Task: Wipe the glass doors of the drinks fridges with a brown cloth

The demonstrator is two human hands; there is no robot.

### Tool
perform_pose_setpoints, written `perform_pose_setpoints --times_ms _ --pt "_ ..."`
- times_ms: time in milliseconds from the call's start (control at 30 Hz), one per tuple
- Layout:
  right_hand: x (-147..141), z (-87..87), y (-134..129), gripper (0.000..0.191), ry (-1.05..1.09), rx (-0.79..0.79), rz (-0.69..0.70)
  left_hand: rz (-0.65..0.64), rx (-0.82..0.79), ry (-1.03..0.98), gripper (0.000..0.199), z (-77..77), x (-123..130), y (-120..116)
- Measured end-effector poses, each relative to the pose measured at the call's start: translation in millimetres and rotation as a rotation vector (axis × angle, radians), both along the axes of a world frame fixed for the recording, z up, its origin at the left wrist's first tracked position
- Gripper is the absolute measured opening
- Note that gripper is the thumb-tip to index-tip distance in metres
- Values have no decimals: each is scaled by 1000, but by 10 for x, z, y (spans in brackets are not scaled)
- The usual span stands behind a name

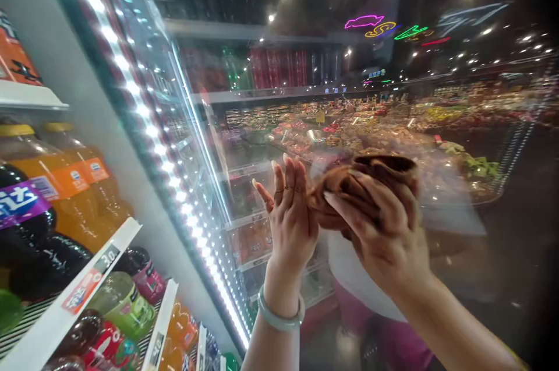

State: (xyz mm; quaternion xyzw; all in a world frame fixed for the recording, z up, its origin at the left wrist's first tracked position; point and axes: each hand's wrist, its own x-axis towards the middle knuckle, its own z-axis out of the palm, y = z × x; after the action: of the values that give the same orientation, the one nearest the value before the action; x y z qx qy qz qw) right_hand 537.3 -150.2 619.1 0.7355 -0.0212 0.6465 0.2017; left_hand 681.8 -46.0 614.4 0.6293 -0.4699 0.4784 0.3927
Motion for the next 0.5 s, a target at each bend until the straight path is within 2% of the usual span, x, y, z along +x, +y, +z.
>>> perform_pose_setpoints --times_ms 67,100,200,267,333,400,500 --pt "-136 -160 -81 62 9 12 -19 47 4 5 76 -81 75 57" --pt "-167 -176 -110 63 -22 9 -39 64 4 4 76 -119 108 78" --pt "-5 -6 -62 59 -139 17 -82 86 6 -5 76 -213 207 131" --pt "265 152 83 53 -153 26 -54 102 12 16 76 -267 284 180" --pt "531 207 246 49 -112 18 -16 115 18 52 75 -326 368 249" --pt "674 104 347 46 -47 -8 8 114 25 79 75 -391 448 323" --pt "569 -228 329 43 74 -2 29 120 49 100 75 -485 533 402"
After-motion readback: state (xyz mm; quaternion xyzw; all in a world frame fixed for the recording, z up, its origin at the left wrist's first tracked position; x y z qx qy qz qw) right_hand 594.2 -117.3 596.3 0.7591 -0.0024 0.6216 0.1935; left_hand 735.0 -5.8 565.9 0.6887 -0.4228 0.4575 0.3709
